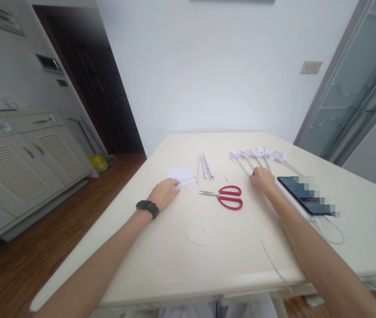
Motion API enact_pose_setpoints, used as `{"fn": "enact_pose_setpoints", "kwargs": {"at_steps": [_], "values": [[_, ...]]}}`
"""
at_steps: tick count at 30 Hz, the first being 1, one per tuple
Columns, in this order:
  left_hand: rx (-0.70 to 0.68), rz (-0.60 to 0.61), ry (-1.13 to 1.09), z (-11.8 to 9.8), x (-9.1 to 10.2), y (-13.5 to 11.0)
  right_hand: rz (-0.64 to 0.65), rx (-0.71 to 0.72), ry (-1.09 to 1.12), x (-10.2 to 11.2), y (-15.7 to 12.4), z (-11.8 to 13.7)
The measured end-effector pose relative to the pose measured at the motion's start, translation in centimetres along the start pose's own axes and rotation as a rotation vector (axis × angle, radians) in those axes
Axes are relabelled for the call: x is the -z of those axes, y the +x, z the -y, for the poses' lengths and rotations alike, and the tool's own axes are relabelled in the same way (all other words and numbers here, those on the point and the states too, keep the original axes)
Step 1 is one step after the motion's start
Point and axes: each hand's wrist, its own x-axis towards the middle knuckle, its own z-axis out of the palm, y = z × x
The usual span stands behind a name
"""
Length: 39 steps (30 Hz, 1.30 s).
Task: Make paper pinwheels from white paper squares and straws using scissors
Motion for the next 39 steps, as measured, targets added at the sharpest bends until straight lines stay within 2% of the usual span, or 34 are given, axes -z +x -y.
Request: {"fn": "enact_pose_setpoints", "kwargs": {"at_steps": [8,16,26,39], "values": [[-0.004,0.006,0.033,0.3,0.1,0.1,-0.093,0.042,0.022,1.3,-1.0,1.0],[0.005,-0.018,0.065,0.6,0.1,0.1,-0.174,0.21,0.057,2.3,-2.7,2.8],[0.006,-0.018,0.071,0.6,0.0,0.0,-0.132,0.369,0.072,1.9,-4.4,4.9],[0.033,-0.005,0.125,0.4,0.4,0.0,-0.064,0.393,0.086,1.6,-4.4,4.9]]}}
